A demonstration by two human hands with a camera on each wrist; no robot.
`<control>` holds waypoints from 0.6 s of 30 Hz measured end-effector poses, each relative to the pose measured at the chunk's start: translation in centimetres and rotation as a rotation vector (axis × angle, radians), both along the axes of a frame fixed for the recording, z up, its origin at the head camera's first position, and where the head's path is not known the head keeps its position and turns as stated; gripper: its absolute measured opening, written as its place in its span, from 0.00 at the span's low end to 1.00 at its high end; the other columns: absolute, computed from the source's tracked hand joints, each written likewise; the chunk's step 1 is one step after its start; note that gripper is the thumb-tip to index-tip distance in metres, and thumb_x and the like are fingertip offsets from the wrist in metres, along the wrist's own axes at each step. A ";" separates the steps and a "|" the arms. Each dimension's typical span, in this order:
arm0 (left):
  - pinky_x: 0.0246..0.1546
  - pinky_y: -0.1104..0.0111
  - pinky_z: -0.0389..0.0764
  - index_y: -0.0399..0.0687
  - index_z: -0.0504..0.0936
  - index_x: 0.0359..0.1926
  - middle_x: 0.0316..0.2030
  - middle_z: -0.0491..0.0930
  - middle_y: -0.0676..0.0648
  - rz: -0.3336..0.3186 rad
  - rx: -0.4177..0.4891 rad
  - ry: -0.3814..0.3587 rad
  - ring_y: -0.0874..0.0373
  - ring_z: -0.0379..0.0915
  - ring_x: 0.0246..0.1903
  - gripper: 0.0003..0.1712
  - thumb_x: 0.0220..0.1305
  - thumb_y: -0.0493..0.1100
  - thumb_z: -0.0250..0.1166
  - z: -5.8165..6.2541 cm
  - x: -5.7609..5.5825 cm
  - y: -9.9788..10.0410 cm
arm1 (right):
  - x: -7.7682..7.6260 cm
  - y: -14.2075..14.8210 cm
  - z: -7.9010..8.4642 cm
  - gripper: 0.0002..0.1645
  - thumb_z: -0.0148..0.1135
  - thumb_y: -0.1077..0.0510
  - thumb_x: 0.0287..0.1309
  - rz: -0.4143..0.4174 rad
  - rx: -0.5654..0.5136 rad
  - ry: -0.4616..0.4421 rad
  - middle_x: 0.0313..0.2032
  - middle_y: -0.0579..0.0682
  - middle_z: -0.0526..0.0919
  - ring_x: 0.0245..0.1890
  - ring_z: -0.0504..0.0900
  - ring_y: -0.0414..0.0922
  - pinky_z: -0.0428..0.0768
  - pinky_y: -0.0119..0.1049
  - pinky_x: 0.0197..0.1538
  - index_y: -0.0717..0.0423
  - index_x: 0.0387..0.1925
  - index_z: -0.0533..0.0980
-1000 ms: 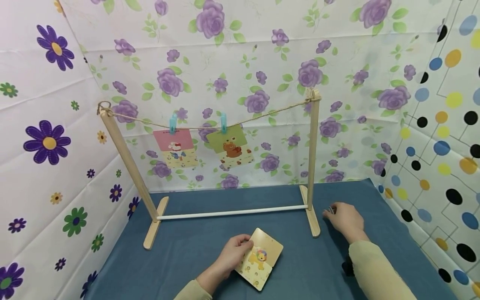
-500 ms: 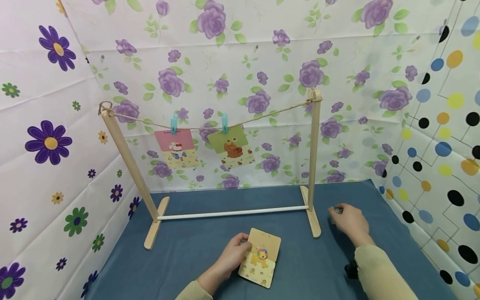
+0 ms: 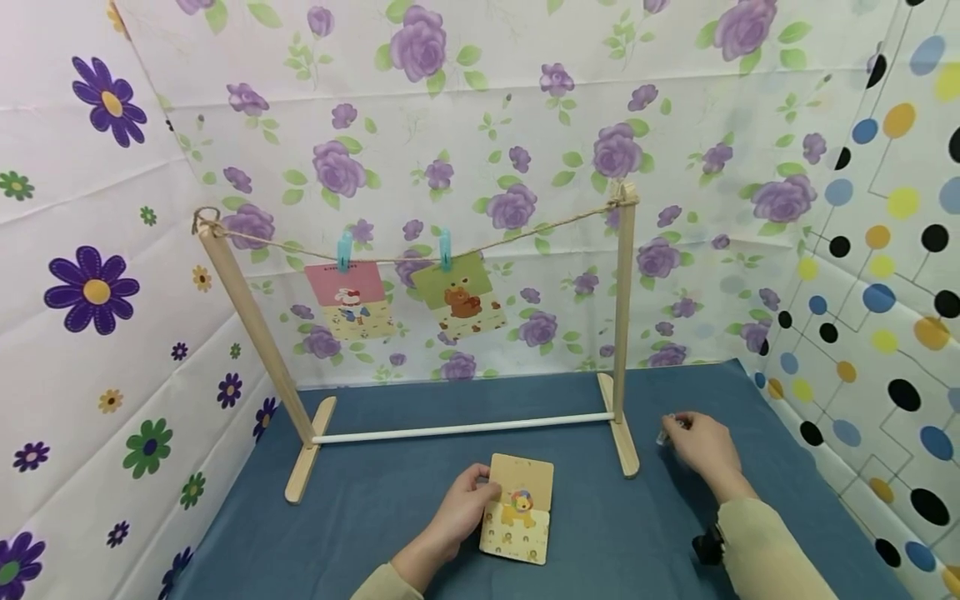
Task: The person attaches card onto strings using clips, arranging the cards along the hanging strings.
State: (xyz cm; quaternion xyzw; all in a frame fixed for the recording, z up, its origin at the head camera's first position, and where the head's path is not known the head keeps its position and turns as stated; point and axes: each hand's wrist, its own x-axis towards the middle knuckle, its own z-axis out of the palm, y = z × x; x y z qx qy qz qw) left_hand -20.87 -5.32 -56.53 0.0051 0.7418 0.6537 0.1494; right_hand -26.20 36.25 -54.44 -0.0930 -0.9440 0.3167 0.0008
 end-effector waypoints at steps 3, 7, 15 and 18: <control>0.23 0.68 0.69 0.42 0.77 0.53 0.25 0.74 0.50 0.003 0.009 0.000 0.59 0.68 0.21 0.12 0.72 0.39 0.61 -0.1 0.1 0.1 | 0.3 0.2 -0.1 0.44 0.51 0.33 0.79 0.006 -0.024 0.011 0.59 0.73 0.79 0.51 0.81 0.65 0.81 0.60 0.48 0.71 0.67 0.74; 0.24 0.67 0.70 0.42 0.76 0.53 0.25 0.74 0.50 0.002 0.013 0.001 0.59 0.70 0.22 0.12 0.72 0.40 0.61 -0.2 0.2 0.1 | 0.4 0.4 -0.4 0.40 0.58 0.36 0.77 0.013 -0.038 0.028 0.57 0.71 0.81 0.50 0.82 0.62 0.82 0.58 0.47 0.69 0.65 0.76; 0.27 0.67 0.72 0.41 0.77 0.53 0.26 0.76 0.49 -0.007 0.033 0.006 0.58 0.72 0.24 0.12 0.73 0.41 0.63 -0.1 0.2 0.1 | 0.6 0.2 -0.1 0.37 0.63 0.42 0.76 0.051 -0.011 0.077 0.56 0.72 0.82 0.50 0.83 0.65 0.83 0.59 0.47 0.70 0.67 0.76; 0.28 0.66 0.74 0.41 0.77 0.53 0.28 0.79 0.48 -0.008 0.044 0.014 0.58 0.75 0.26 0.12 0.73 0.42 0.63 0.1 0.0 0.1 | 0.8 0.2 0.1 0.33 0.64 0.44 0.76 0.067 0.000 0.088 0.55 0.71 0.83 0.50 0.83 0.65 0.83 0.59 0.46 0.68 0.65 0.79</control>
